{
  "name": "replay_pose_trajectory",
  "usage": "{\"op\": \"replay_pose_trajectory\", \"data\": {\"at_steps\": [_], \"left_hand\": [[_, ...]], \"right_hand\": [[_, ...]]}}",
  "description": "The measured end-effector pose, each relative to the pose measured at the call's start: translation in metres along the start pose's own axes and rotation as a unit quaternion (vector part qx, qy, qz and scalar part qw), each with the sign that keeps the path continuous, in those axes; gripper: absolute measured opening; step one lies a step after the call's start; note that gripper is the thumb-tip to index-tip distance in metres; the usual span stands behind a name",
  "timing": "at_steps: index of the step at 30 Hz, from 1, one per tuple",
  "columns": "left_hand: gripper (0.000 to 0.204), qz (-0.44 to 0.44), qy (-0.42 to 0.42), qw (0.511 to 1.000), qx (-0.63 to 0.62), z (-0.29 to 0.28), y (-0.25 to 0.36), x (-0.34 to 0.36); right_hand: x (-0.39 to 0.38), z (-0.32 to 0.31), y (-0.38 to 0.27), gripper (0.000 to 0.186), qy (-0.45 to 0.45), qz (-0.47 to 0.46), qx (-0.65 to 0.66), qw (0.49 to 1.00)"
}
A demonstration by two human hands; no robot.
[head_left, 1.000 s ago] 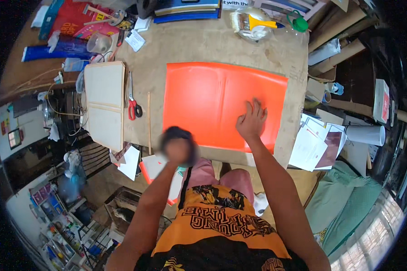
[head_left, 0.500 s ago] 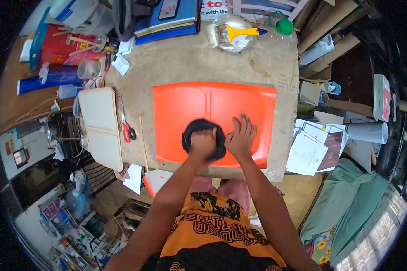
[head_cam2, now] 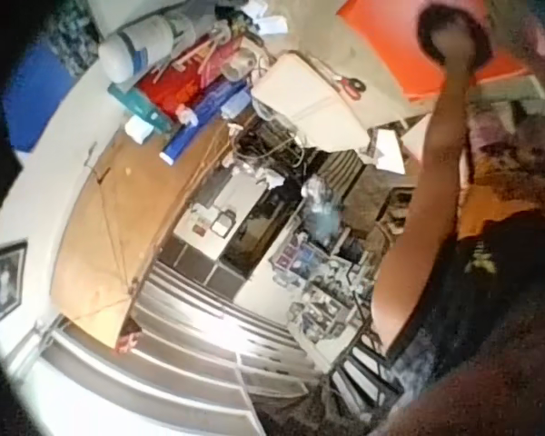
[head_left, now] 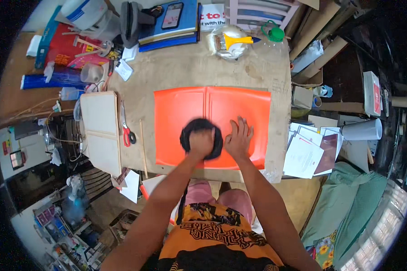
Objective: The person applies adhesive to a paper sheet using a brush, positions the sheet onto a cardboard cover piece, and presses it down firmly to secure the bond.
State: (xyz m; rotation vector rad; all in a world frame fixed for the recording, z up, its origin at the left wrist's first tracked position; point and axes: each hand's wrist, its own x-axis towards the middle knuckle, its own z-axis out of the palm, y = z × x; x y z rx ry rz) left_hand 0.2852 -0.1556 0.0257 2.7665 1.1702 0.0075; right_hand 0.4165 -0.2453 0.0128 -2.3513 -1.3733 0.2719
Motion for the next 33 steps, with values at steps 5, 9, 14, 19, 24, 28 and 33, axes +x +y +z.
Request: {"op": "replay_pose_trajectory", "data": {"at_steps": [5, 9, 14, 19, 24, 28, 33], "left_hand": [[0.032, 0.037, 0.077, 0.996, -0.037, 0.013, 0.006, -0.075], [0.031, -0.002, 0.124, 0.992, -0.017, 0.016, 0.014, -0.021], [0.033, 0.048, 0.128, 0.990, -0.043, 0.010, 0.002, 0.067], [0.039, 0.007, 0.147, 0.987, -0.059, 0.001, -0.018, 0.155], [0.044, 0.055, 0.064, 0.995, -0.054, 0.003, -0.054, 0.132], [0.045, -0.054, 0.112, 0.992, -0.029, -0.001, -0.152, 0.113], [0.047, -0.147, 0.148, 0.977, 0.044, -0.019, -0.222, 0.120]], "right_hand": [[-0.003, -0.004, -0.008, 0.057, -0.024, 0.009, 0.007, 1.000], [-0.003, -0.003, -0.008, 0.057, -0.048, 0.020, 0.009, 0.999], [-0.003, -0.004, -0.012, 0.058, -0.045, 0.021, 0.020, 0.999], [0.006, -0.005, -0.012, 0.053, -0.028, 0.018, 0.017, 0.999], [0.000, -0.006, 0.001, 0.049, -0.008, 0.015, 0.019, 1.000], [0.003, -0.013, -0.004, 0.047, -0.042, 0.023, -0.011, 0.999], [-0.003, -0.003, -0.011, 0.046, 0.010, 0.007, -0.007, 1.000]]}}
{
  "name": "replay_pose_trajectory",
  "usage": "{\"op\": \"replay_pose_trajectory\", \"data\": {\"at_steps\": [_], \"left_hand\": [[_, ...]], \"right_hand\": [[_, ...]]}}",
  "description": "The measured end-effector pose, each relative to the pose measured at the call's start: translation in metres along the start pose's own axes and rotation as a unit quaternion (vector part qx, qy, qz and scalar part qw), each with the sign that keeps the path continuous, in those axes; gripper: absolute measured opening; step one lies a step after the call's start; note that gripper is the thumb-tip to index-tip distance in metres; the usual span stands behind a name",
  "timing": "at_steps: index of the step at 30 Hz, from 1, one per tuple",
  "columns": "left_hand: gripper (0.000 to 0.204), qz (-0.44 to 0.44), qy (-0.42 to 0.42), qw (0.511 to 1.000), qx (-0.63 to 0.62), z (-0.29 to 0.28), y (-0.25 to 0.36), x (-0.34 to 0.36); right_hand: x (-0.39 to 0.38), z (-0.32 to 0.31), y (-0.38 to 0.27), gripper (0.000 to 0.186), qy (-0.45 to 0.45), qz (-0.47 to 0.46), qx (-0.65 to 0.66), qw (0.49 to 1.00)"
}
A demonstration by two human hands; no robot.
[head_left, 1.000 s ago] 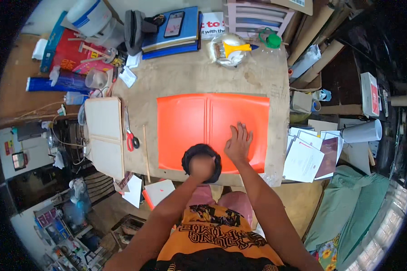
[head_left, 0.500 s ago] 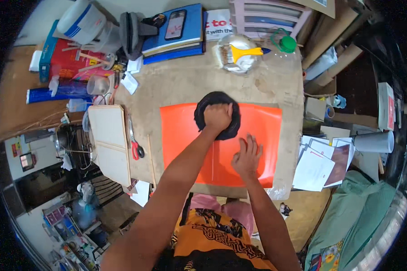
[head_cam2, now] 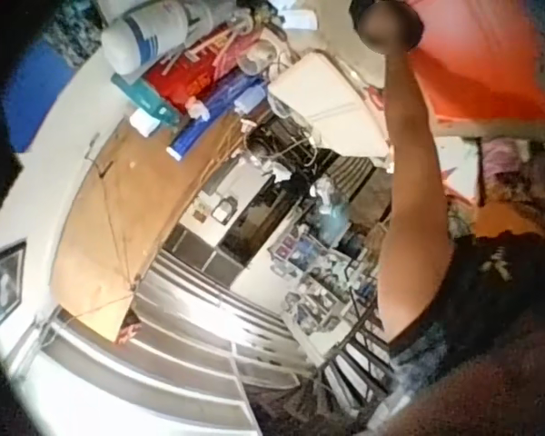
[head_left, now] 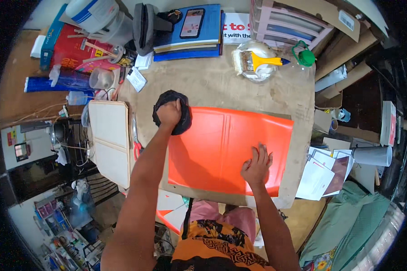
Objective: The person applies adhesive to a paper sheet using a brush, positions the sheet onto a cardboard cover piece, and presses it down firmly to secure the bond.
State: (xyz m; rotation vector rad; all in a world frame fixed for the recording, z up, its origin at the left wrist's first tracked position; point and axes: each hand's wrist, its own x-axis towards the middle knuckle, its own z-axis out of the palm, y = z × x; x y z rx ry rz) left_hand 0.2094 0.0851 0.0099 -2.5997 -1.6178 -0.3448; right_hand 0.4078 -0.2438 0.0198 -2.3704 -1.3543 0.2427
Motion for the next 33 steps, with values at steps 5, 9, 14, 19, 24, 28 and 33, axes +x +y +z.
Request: {"op": "replay_pose_trajectory", "data": {"at_steps": [5, 9, 14, 19, 24, 28, 33], "left_hand": [[0.048, -0.038, -0.056, 0.998, 0.004, 0.003, 0.053, -0.077], [0.035, 0.147, -0.075, 0.983, -0.081, -0.040, 0.078, -0.166], [0.038, 0.109, -0.067, 0.990, -0.067, -0.032, 0.030, -0.111], [0.041, -0.027, -0.068, 0.996, -0.042, -0.014, 0.008, -0.022], [0.044, -0.044, -0.046, 0.997, -0.036, -0.018, 0.007, -0.054], [0.042, 0.011, -0.084, 0.996, -0.027, -0.043, -0.002, -0.159], [0.038, 0.047, -0.055, 0.996, -0.059, -0.041, -0.014, -0.169]], "right_hand": [[0.008, 0.002, -0.004, 0.046, -0.009, -0.005, 0.013, 1.000], [0.006, 0.001, 0.004, 0.047, -0.010, 0.008, 0.014, 1.000], [0.002, -0.001, 0.001, 0.048, -0.022, 0.010, -0.005, 1.000], [-0.001, 0.007, 0.002, 0.050, -0.002, -0.013, -0.038, 0.999], [0.005, 0.004, 0.000, 0.051, 0.002, -0.023, -0.029, 0.999], [0.002, 0.004, -0.001, 0.054, -0.007, -0.001, -0.041, 0.999], [0.001, 0.011, -0.004, 0.056, -0.016, -0.016, -0.073, 0.997]]}}
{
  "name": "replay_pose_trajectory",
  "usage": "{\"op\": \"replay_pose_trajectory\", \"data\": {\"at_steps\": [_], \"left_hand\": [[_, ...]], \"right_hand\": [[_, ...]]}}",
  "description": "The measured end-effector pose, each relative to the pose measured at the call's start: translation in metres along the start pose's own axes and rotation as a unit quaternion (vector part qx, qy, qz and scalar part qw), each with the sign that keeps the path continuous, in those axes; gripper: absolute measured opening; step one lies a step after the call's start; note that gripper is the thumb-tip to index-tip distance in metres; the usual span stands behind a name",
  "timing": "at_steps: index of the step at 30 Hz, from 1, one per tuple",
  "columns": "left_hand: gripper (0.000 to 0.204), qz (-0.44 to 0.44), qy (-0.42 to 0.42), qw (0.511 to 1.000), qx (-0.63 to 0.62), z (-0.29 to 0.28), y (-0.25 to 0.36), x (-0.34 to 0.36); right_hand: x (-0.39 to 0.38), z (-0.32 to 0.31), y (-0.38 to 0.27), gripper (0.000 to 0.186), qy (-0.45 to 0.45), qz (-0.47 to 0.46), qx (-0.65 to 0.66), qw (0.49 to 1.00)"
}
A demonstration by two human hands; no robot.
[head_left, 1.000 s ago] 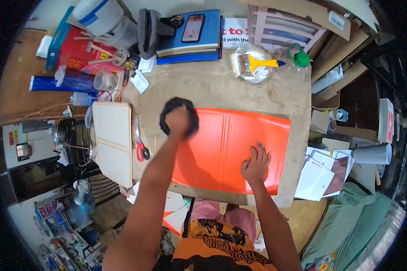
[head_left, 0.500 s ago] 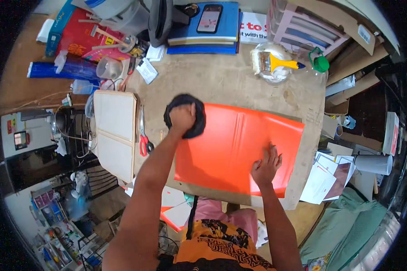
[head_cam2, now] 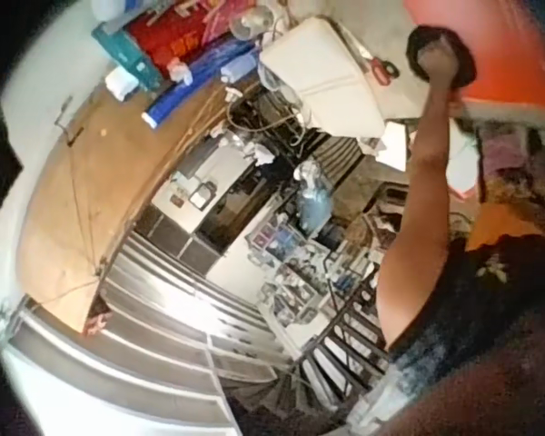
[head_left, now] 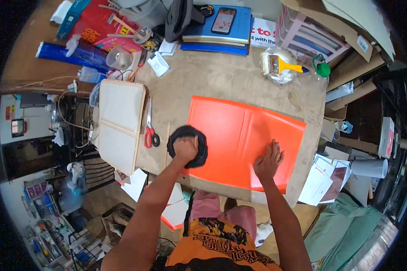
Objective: The person applies adhesive to a paper sheet using a brush, positions the sheet onto a cardboard cover piece, and presses it down firmly to secure the bond.
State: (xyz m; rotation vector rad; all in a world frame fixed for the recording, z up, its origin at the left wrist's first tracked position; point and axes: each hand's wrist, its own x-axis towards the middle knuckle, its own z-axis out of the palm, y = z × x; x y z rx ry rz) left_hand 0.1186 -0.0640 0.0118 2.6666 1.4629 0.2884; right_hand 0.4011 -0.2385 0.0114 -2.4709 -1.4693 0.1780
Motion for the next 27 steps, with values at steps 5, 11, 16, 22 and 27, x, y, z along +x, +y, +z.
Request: {"op": "replay_pose_trajectory", "data": {"at_steps": [5, 11, 16, 22, 27], "left_hand": [[0.048, -0.069, -0.027, 0.997, 0.028, 0.010, 0.009, 0.130], [0.044, -0.055, -0.010, 0.998, 0.017, 0.007, 0.009, 0.116], [0.036, 0.010, 0.001, 1.000, -0.006, -0.004, 0.004, -0.009], [0.033, 0.024, -0.044, 0.999, 0.002, -0.021, -0.005, -0.107], [0.030, 0.048, -0.026, 0.998, 0.019, -0.028, -0.001, -0.138]], "right_hand": [[-0.004, 0.007, 0.004, 0.055, 0.029, -0.009, -0.022, 0.999], [0.003, 0.000, 0.002, 0.053, 0.046, -0.016, 0.013, 0.999], [0.002, -0.004, 0.002, 0.054, 0.053, -0.022, 0.021, 0.998], [0.000, -0.007, -0.003, 0.055, 0.048, -0.012, 0.025, 0.998], [-0.004, -0.009, 0.002, 0.053, 0.062, -0.024, 0.064, 0.996]]}}
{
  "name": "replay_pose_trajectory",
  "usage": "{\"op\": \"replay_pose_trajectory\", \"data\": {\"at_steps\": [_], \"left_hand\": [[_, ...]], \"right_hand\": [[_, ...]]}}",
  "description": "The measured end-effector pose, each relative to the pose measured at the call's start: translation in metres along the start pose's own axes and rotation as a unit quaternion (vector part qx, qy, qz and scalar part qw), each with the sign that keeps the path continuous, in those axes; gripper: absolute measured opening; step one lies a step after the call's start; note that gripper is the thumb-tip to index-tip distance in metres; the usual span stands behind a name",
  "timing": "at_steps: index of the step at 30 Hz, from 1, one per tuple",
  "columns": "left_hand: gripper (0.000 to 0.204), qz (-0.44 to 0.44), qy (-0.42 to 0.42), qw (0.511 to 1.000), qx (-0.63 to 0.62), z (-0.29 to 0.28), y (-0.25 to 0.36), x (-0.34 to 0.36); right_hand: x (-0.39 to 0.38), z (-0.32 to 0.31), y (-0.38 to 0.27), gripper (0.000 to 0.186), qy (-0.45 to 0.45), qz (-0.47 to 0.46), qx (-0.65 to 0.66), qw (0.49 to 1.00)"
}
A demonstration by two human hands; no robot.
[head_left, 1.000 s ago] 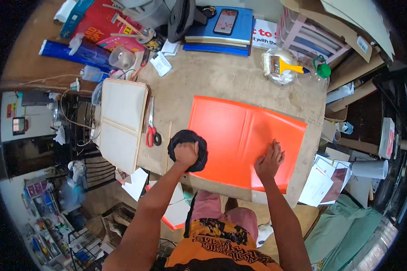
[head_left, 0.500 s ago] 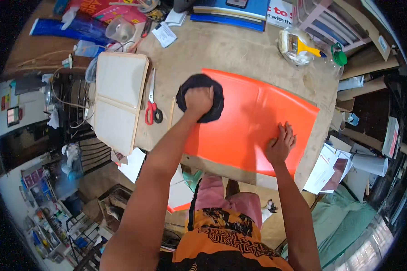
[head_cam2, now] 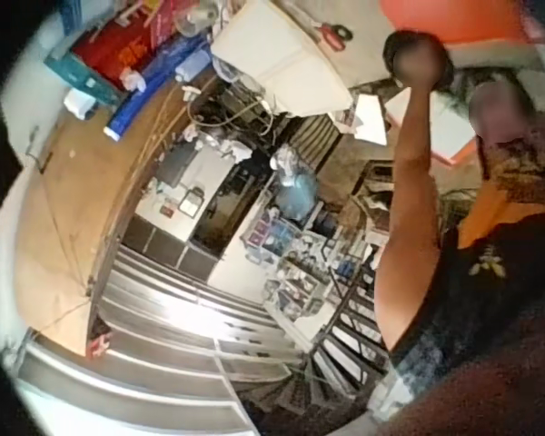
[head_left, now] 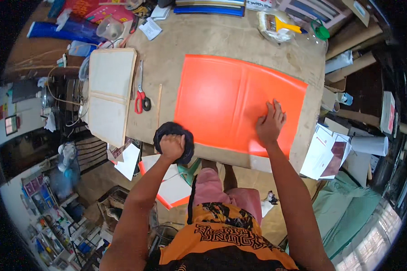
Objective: The person applies adhesive to a paper sheet using a brush, positions the sheet onto a cardboard cover piece, and presses it down firmly to secure the bond.
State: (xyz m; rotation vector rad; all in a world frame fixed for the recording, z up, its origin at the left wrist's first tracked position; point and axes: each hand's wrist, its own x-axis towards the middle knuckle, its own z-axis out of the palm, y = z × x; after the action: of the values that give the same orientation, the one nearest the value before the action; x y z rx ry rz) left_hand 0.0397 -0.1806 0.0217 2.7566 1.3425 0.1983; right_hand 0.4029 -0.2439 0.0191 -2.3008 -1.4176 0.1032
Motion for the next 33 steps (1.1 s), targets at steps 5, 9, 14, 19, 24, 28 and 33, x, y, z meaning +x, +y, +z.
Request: {"op": "replay_pose_trajectory", "data": {"at_steps": [5, 9, 14, 19, 24, 28, 33], "left_hand": [[0.029, 0.091, -0.161, 0.982, 0.032, -0.007, 0.055, 0.010], [0.031, 0.166, -0.086, 0.978, -0.092, 0.026, 0.166, 0.023], [0.029, 0.248, -0.104, 0.948, -0.169, 0.049, 0.276, 0.036], [0.020, 0.320, -0.087, 0.896, -0.295, 0.068, 0.372, 0.062], [0.020, 0.316, -0.042, 0.874, -0.368, 0.089, 0.397, 0.068], [0.018, 0.396, -0.154, 0.895, -0.138, 0.055, 0.341, 0.065], [0.026, 0.388, -0.065, 0.910, -0.129, 0.044, 0.306, 0.065]], "right_hand": [[-0.005, 0.008, 0.008, 0.054, -0.027, 0.025, -0.025, 0.999], [-0.002, 0.009, 0.008, 0.052, -0.028, 0.012, -0.038, 0.999], [-0.003, -0.014, 0.029, 0.045, -0.062, -0.031, 0.057, 0.996], [-0.024, -0.045, 0.076, 0.032, -0.152, -0.024, 0.195, 0.969], [-0.073, -0.090, 0.116, 0.030, -0.073, 0.133, 0.269, 0.951], [-0.121, -0.096, 0.116, 0.034, 0.078, 0.151, 0.157, 0.973], [-0.150, -0.083, 0.109, 0.039, 0.073, 0.153, 0.092, 0.981]]}}
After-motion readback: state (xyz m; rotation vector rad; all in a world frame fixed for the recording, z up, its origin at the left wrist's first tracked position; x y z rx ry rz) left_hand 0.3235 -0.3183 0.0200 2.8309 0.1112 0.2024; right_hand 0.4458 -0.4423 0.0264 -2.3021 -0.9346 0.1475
